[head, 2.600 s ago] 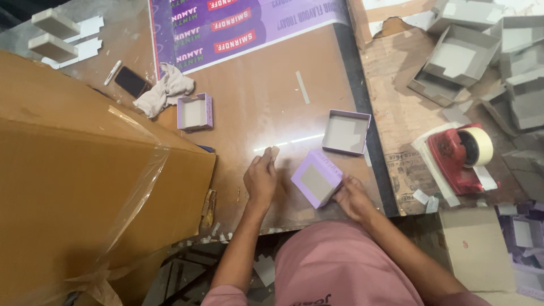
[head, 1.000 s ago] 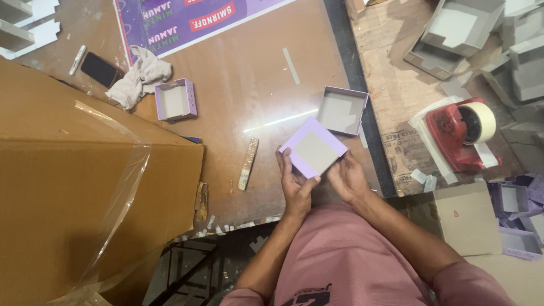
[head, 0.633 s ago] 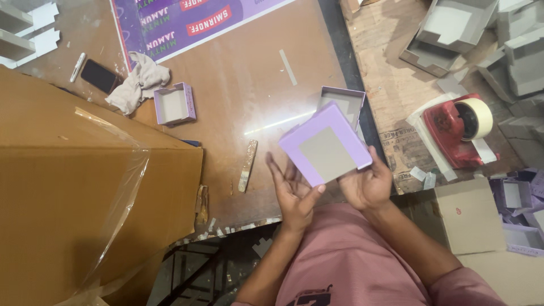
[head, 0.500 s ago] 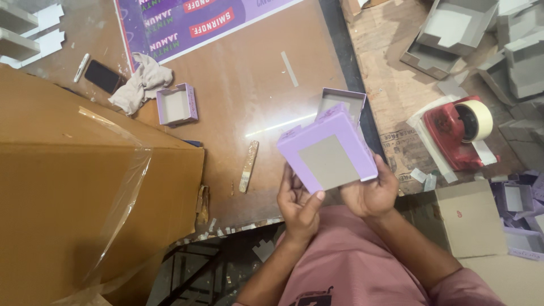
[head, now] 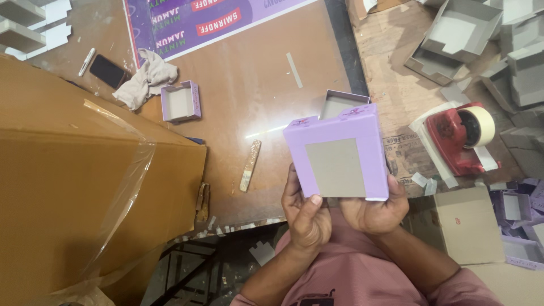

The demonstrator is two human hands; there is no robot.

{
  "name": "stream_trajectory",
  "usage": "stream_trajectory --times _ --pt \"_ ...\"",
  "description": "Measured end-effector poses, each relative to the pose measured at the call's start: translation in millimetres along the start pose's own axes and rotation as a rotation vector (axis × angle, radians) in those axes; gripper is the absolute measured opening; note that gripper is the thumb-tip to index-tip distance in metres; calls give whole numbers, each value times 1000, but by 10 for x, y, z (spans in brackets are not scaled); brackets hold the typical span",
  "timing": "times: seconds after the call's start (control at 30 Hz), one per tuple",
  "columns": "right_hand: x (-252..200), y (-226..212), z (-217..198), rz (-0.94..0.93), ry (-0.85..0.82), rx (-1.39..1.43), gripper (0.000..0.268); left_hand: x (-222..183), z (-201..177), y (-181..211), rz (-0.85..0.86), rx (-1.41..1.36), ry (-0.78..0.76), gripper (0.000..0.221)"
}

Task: The person assembles small purple cardboard boxes on a work table. They fold the flaps, press the edges to form the box shape, and use a wooden stick to crease the folds. Completed boxes are placed on the table.

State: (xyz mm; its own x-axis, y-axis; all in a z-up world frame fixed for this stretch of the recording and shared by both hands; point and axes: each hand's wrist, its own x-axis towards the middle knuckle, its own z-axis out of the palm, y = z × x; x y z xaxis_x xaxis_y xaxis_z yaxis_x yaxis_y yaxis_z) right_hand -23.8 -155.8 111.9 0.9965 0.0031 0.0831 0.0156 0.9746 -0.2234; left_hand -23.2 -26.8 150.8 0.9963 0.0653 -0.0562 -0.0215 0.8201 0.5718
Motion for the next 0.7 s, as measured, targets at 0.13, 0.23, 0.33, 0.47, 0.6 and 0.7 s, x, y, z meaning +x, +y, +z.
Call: stream_trajectory --times 0.13,0.23,0.33,0.47,0.6,0.7 --pt "-38 -6 -47 -51 8 -3 53 5 -14 44 -152 -153 -23 67" --pt "-86 4 -84 -76 35 18 55 10 -13 70 -183 -170 -42 66" --pt "-122 -7 -118 -91 104 3 57 48 29 109 -198 -125 -82 67" --pt "-173 -35 -138 -93 66 -70 52 88 112 198 -252 -61 -96 74" --pt "-182 -58 -130 -45 105 -35 61 84 177 223 -296 -29 -109 77" --pt "-186 -52 -107 -45 160 -59 57 45 203 176 -342 -18 -16 74"
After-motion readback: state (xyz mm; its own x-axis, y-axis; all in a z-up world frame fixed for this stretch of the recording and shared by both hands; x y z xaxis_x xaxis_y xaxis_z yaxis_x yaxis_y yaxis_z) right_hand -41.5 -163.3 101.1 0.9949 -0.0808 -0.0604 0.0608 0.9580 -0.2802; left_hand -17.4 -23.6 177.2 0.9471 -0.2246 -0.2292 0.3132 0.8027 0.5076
